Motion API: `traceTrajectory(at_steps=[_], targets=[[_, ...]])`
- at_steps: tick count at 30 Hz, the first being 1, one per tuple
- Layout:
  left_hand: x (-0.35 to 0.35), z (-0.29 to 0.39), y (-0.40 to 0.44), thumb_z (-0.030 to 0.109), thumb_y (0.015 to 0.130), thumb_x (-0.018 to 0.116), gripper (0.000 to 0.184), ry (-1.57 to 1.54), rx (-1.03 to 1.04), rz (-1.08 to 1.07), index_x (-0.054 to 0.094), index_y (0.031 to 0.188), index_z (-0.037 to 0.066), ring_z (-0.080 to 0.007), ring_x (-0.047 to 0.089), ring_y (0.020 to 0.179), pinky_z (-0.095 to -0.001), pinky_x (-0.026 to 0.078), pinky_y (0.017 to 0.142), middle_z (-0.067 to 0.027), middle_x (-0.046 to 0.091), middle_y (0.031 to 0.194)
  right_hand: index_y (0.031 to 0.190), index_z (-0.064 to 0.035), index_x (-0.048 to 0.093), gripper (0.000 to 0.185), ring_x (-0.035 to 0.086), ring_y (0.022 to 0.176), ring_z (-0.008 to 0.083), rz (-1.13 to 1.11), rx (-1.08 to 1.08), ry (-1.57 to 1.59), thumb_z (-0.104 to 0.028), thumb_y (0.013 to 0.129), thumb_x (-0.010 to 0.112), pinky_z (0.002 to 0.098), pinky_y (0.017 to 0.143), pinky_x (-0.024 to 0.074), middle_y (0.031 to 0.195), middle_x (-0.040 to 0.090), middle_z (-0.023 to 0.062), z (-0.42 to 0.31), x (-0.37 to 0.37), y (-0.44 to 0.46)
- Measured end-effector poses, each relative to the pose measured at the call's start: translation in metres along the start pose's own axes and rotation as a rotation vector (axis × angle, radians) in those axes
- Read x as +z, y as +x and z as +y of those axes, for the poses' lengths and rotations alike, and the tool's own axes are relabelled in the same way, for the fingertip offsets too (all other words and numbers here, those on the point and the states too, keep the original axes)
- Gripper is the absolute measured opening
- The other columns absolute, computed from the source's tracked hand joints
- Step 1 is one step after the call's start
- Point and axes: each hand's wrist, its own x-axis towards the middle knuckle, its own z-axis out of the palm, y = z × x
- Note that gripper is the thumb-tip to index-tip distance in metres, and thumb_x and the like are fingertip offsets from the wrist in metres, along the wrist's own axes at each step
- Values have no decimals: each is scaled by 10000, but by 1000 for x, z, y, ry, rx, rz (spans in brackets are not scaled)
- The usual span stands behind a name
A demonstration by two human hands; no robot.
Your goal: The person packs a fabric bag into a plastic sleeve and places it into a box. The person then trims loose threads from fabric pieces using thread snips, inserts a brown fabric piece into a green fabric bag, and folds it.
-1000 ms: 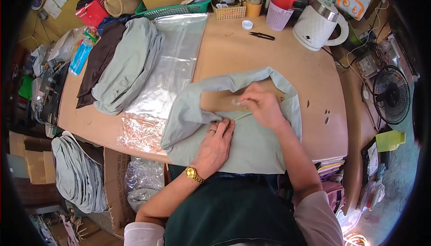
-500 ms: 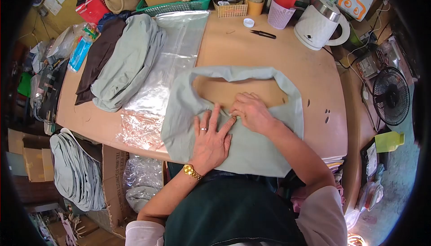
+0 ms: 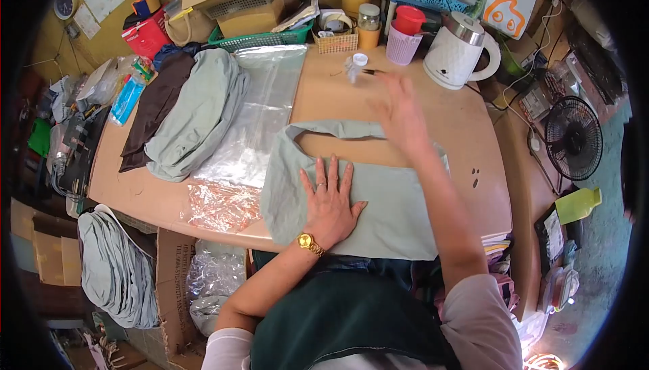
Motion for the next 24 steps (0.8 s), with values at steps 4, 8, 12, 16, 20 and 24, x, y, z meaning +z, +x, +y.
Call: traceTrajectory(at_steps=[4,8,12,16,20,24], targets=[[3,-29,9,571,912,474,780,-30,-106,33,288,1509,104,-431,80,1460,-700,28,1093,-196,185,1577,1400,-97,427,721,223,1398,467,-333,100,-393,-396,808,710,693,1052,187,1501,282,240,-62,-14,-106],[11,-51,11,606,914,442,761,-80,-120,82,294,1513,161,-379,107,1470,-690,31,1103,-134,208,1586,1473,-168,362,783,163,1430,456,-495,326,-526,-509,829,650,740,1061,73,1540,230,230,-33,-13,-155],[18,-96,24,581,912,476,740,-79,-20,96,311,1506,171,-386,92,1473,-692,48,1104,-141,196,1589,1497,-232,335,777,128,1444,447,-516,240,-560,-560,846,602,731,1071,69,1568,190,208,13,-8,-139],[-58,-156,-30,462,836,680,731,-302,71,32,403,1463,208,-393,25,1479,-693,48,1106,-152,155,1600,1502,-248,321,772,115,1448,447,-589,165,-484,-555,852,602,727,1075,66,1582,154,202,42,-19,-115],[-98,-226,-109,365,739,778,560,-30,-318,-66,613,1246,196,-391,173,1456,-698,102,1101,-114,292,1557,1414,-153,448,693,221,1426,406,-759,189,-439,-482,838,652,648,1115,117,1511,306,222,15,-27,-85],[-70,-283,-122,210,774,751,177,-20,-295,158,703,924,129,-345,353,1398,-677,161,1102,-65,526,1410,1104,-35,598,420,541,1165,368,-468,-163,114,-236,775,767,443,1023,388,1205,602,182,-94,35,-49]])
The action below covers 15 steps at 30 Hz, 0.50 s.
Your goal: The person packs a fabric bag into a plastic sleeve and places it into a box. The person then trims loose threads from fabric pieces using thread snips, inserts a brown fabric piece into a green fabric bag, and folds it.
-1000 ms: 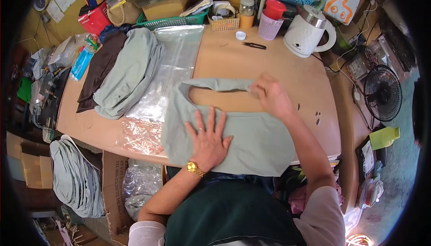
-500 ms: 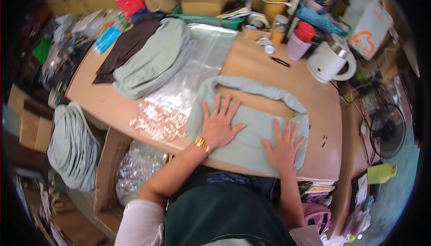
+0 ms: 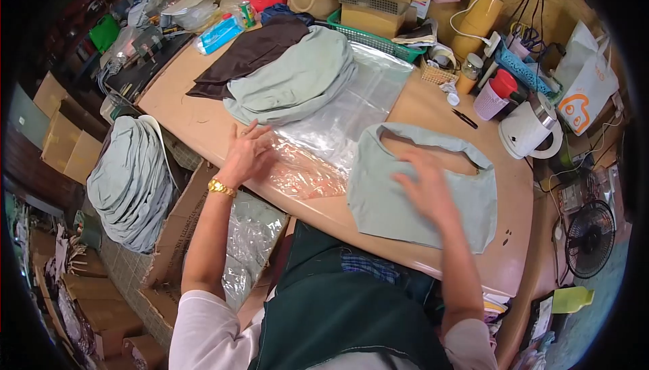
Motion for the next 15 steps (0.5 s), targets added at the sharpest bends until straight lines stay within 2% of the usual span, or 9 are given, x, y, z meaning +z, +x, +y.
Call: traceTrajectory(at_steps=[2,4,5,8,10,11,13,14,15], targets=[[-10,17,4,167,817,706,101,-11,49,105,685,893,104,-321,438,1339,-630,220,1098,-40,603,1311,1115,-38,594,465,516,1187,343,14,-52,251,-287,768,777,458,1016,383,1168,604,182,-57,42,35],[-17,26,12,169,810,714,130,-84,99,378,688,907,88,-296,544,1188,-554,279,1065,-48,640,1211,1063,-35,610,385,526,1152,324,185,-198,153,-241,773,757,474,1034,350,1105,614,163,-88,85,68],[-30,40,13,150,807,712,127,-76,141,526,682,890,59,-301,592,1004,-452,412,933,-100,652,1095,1045,-34,616,359,529,1141,318,246,-246,116,-226,774,750,479,1040,339,1084,617,156,-95,106,84],[-37,72,2,113,805,694,138,-304,-23,638,671,917,36,-323,601,923,-406,471,784,-153,647,1013,936,-34,628,207,555,1047,295,160,-336,-44,-138,775,703,488,1041,313,1000,616,133,-92,124,115],[-22,83,-6,157,834,653,178,-536,-17,278,659,949,22,-368,596,977,-401,487,795,-181,643,975,807,-55,576,123,564,913,271,321,-349,14,-103,756,678,458,973,354,867,583,80,-93,115,125],[-12,81,3,157,834,653,178,-539,-5,279,659,949,22,-368,596,977,-401,487,795,-181,643,975,807,-55,576,123,564,913,271,328,-346,5,-103,756,678,458,973,354,867,583,80,-95,111,127],[23,75,22,119,856,586,305,-447,30,-8,603,1140,12,-377,581,1054,-448,480,852,-199,589,1182,812,-58,585,97,558,890,278,345,-400,-31,-82,752,655,456,944,367,872,577,94,-101,103,121],[40,71,33,119,856,586,305,-452,38,-8,603,1140,12,-377,581,1054,-448,480,852,-199,589,1182,812,-58,585,97,558,890,278,347,-397,-40,-82,752,655,456,944,367,872,577,94,-105,102,116],[55,67,47,189,885,547,416,-244,182,228,518,1266,26,-386,499,1185,-503,419,940,-208,495,1317,818,-57,583,108,559,890,280,347,-437,-71,-81,741,655,454,942,365,883,578,103,-108,102,111]])
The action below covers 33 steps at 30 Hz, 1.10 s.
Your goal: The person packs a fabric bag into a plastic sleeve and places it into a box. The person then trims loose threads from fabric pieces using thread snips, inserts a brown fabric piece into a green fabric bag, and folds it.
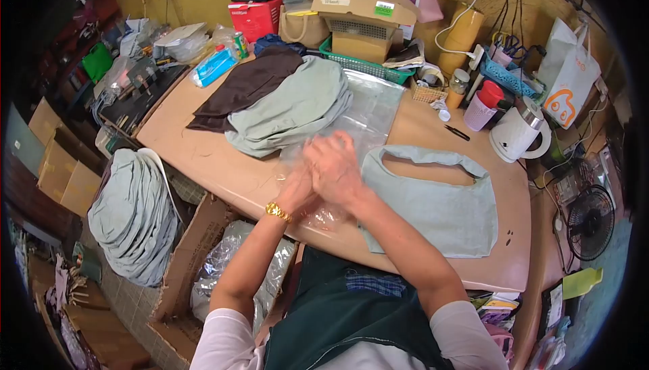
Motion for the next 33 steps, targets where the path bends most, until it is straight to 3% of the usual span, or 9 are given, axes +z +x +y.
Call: traceTrajectory(at_steps=[2,5,11,12,16,20,22,27,33], targets=[[8,-4,11,258,914,508,531,200,203,192,433,1392,39,-396,417,1316,-558,358,1029,-217,401,1452,823,-56,581,120,560,890,282,0,-34,-34,-79,731,655,452,941,363,893,579,112,-8,-7,-6],[16,-2,15,404,942,453,697,441,-176,-497,226,1519,83,-368,202,1454,-622,166,1120,-189,196,1580,847,-44,572,150,560,880,296,0,-21,-18,-65,720,649,440,902,409,914,578,131,-22,-17,-21],[3,-3,11,396,877,613,576,187,-109,-265,506,1362,104,-349,363,1364,-583,286,1078,-157,381,1494,874,-13,563,156,576,916,334,-245,-45,446,-48,730,612,434,828,471,929,563,146,-61,-2,-73],[5,-14,9,273,829,693,365,33,-54,-136,660,1126,62,-329,498,1238,-501,385,1022,-152,539,1350,858,-14,555,140,577,901,329,-394,-11,499,-44,735,614,421,805,480,904,552,143,-59,7,-81],[10,-26,19,172,827,697,177,-95,-56,82,688,906,14,-312,631,986,-376,503,858,-124,685,1065,849,-22,552,127,576,877,322,-399,41,543,-30,737,611,414,769,485,890,539,142,-53,24,-89],[12,-30,33,149,842,692,153,-81,-151,23,688,893,5,-283,648,897,-374,509,819,-119,696,957,901,7,564,148,555,974,357,-415,113,418,-21,756,571,450,869,457,972,545,177,-37,29,-87],[24,-38,38,132,833,690,126,-542,-260,189,681,839,7,-285,640,796,-357,494,730,-139,676,847,965,33,572,201,547,1059,383,-426,141,364,-25,774,546,470,936,439,1043,557,210,-30,34,-85],[-2,-16,40,120,881,652,113,-522,-380,172,664,859,10,-182,598,715,-314,485,684,-101,656,805,1350,153,351,545,339,1343,489,-588,338,84,-67,859,432,590,1131,219,1399,346,383,-18,48,-66],[-8,-6,27,141,879,652,163,-635,-411,219,642,981,15,-176,612,755,-314,499,721,-111,659,830,1446,68,264,644,339,1370,416,-449,744,277,-40,837,442,652,1114,144,1464,338,307,17,72,-33]])
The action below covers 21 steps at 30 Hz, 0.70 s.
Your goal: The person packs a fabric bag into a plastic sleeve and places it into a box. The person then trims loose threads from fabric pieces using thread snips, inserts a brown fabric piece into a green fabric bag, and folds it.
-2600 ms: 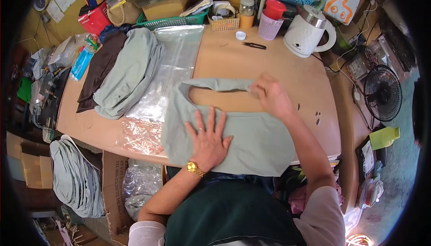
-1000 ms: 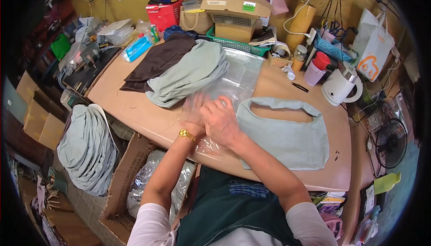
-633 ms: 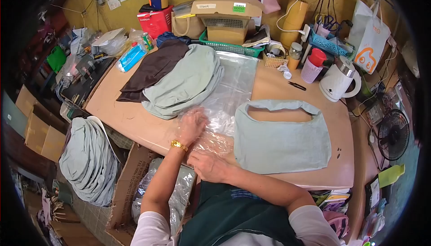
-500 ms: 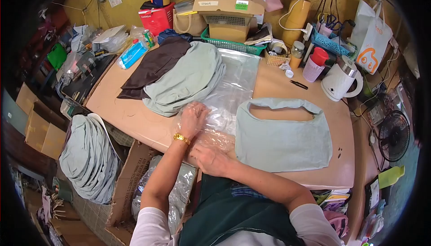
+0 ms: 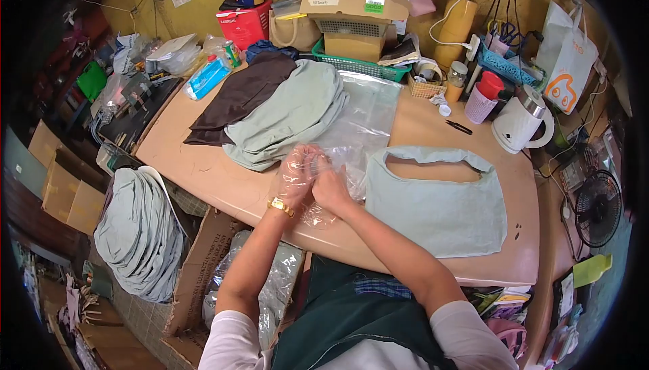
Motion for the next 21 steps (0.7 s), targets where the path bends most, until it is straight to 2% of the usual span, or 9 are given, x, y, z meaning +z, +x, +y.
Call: traceTrajectory(at_steps=[4,6,7,9,13,15,16,19,21], targets=[[-4,-10,-3,144,822,680,253,457,464,178,643,1051,43,-342,660,853,-399,520,792,-152,682,910,1474,1,255,660,345,1375,384,185,-143,164,-61,849,456,676,1111,103,1492,323,268,2,4,2],[-14,-24,-5,142,823,678,222,598,224,22,679,1018,36,-343,664,772,-403,535,750,-143,698,877,1478,-10,247,664,332,1384,383,129,-167,225,-74,854,468,666,1121,90,1480,338,272,8,12,4],[-15,-27,-5,142,823,678,222,598,220,19,679,1018,36,-343,664,772,-403,535,750,-143,698,877,1479,-14,245,666,327,1386,383,109,-172,247,-78,856,472,663,1125,85,1476,342,273,12,18,5],[-14,-32,-1,122,825,682,162,463,106,142,703,944,14,-286,681,756,-373,542,731,-133,719,889,1508,-37,191,726,325,1383,400,82,-144,-80,-110,850,489,669,1124,47,1473,358,263,13,30,9],[-7,-38,2,107,831,685,141,173,59,228,708,916,-3,-216,689,769,-337,540,710,-116,731,913,1491,7,176,730,251,1422,379,-48,-120,-290,-149,862,514,685,1113,43,1497,305,268,15,38,17],[-9,-37,2,130,817,698,154,86,-78,186,691,915,12,-266,694,785,-356,529,701,-129,727,994,1465,20,224,691,205,1438,382,197,-168,-92,-160,869,523,683,1110,65,1520,256,255,14,42,14],[-9,-41,3,130,817,698,154,87,-80,187,691,915,12,-266,694,785,-356,529,701,-129,727,994,1465,20,224,691,205,1438,382,195,-168,-91,-160,869,523,683,1110,65,1520,256,255,12,41,12],[-13,-34,4,113,803,707,140,101,2,149,691,900,13,-285,686,749,-367,532,695,-137,726,920,1458,-1,246,665,190,1440,395,420,-217,62,-151,871,520,689,1102,72,1536,221,238,9,35,6],[-15,-21,3,114,787,726,133,330,79,108,687,878,24,-302,675,753,-381,532,700,-141,708,861,1456,-8,254,654,192,1434,406,471,-230,89,-135,869,513,691,1100,79,1534,230,228,8,32,5]])
